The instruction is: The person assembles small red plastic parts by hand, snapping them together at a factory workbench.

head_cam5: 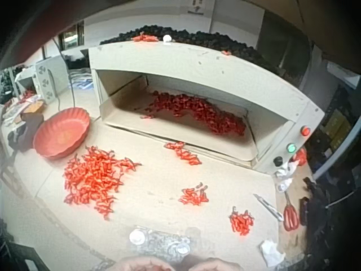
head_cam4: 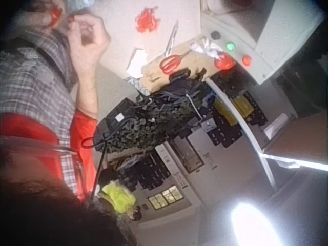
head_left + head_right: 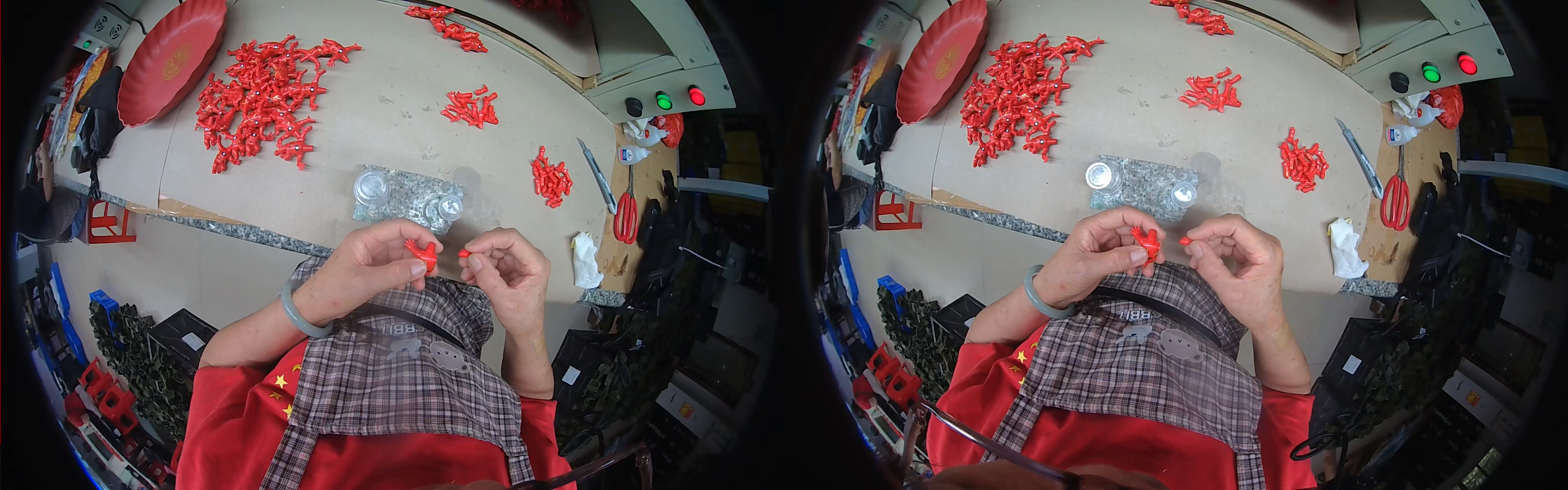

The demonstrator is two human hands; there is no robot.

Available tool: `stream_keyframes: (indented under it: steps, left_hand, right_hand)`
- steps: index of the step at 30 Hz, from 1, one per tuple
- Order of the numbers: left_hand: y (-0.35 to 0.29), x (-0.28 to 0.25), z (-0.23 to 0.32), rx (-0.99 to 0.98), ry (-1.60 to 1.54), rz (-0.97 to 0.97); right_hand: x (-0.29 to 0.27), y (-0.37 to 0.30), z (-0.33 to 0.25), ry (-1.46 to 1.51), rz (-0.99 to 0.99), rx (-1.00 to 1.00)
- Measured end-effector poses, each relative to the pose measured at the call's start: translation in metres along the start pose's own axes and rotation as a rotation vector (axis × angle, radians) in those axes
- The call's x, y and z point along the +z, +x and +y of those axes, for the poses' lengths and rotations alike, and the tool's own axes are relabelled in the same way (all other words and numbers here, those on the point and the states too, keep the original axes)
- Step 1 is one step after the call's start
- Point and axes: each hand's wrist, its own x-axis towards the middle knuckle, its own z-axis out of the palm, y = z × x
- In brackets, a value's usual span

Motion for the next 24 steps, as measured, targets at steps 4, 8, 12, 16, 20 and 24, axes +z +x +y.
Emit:
stream_keyframes:
  steps: [4, 8, 12, 16, 20, 24]
  left_hand:
    - [0.000, 0.004, 0.002, -0.008, -0.003, 0.028]
    - [-0.001, 0.001, -0.002, -0.024, -0.036, 0.037]
    - [0.000, -0.003, -0.005, 0.003, 0.008, 0.016]
    - [0.000, -0.002, -0.001, 0.013, -0.012, 0.012]
    - [0.001, -0.001, -0.002, 0.025, -0.057, 0.015]
    - [0.001, -0.002, -0.004, 0.024, -0.020, 0.010]
  right_hand:
    - [0.001, 0.000, 0.003, 0.065, 0.009, -0.001]
    - [-0.003, -0.002, 0.005, 0.183, -0.041, 0.038]
    - [-0.006, -0.001, 0.006, 0.222, -0.053, 0.076]
    - [-0.001, -0.004, 0.005, 0.255, -0.034, 0.068]
    - [0.001, -0.006, 0.006, 0.098, -0.023, -0.045]
    - [0.003, -0.003, 0.009, -0.181, -0.005, -0.230]
